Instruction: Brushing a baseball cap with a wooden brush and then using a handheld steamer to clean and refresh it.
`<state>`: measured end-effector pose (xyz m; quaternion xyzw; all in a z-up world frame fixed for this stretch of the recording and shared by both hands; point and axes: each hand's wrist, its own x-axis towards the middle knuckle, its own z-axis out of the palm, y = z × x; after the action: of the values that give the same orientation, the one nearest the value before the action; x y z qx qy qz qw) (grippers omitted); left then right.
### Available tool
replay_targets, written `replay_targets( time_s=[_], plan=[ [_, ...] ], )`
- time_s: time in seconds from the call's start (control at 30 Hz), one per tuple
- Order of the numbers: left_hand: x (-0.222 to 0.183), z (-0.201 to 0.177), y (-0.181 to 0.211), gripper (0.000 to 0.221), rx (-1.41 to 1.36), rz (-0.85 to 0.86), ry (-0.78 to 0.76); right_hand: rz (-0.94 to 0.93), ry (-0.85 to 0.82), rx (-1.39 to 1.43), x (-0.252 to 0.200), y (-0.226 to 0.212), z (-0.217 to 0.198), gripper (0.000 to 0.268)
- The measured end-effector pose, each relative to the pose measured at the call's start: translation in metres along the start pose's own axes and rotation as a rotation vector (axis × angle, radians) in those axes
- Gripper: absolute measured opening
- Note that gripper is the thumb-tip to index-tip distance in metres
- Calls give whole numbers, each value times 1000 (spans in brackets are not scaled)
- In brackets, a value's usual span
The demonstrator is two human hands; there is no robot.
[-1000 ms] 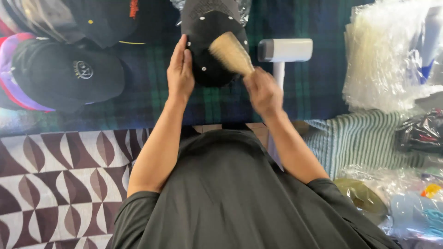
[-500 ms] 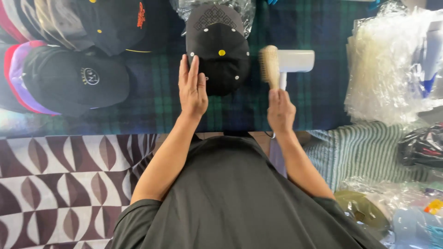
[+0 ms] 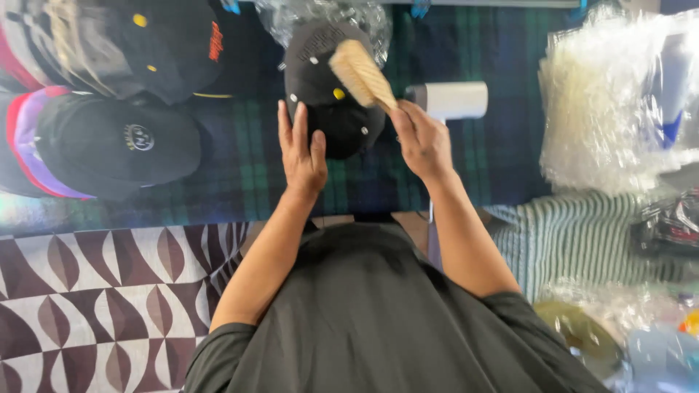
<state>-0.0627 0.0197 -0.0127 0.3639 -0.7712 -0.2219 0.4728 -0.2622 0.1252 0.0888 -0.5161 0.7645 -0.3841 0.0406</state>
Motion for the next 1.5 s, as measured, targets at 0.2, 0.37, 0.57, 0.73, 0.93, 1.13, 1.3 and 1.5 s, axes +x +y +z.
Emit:
replay_targets(
  time_s=[0.2, 0.37, 0.57, 0.73, 0.93, 1.13, 1.3, 1.5],
  plan=[
    [3, -5, -1, 50, -33, 58, -27, 664, -120, 138, -25, 82, 32, 48],
    [-2, 1, -9, 52, -28, 70, -39, 904, 107, 956, -108, 78, 95, 36],
    [-1, 1, -15, 53, 9, 76, -71, 947, 78, 947, -130, 46, 83, 38],
    [7, -3, -10, 53, 1, 105, -100, 1248, -92, 1090, -158, 76, 93, 41],
    [11, -3, -13, 51, 1, 171, -60, 828, 67, 790, -125, 21, 62, 43],
    [-3, -8, -16, 51, 29, 177, -92, 1086, -50, 688, -77, 67, 73, 42],
    [6, -5, -9, 52, 0, 184, -37, 836, 155, 714, -73, 31, 29, 45],
    [13, -13, -3, 51, -10, 166, -92, 1014, -82, 704, -9, 67, 54, 39]
  ],
)
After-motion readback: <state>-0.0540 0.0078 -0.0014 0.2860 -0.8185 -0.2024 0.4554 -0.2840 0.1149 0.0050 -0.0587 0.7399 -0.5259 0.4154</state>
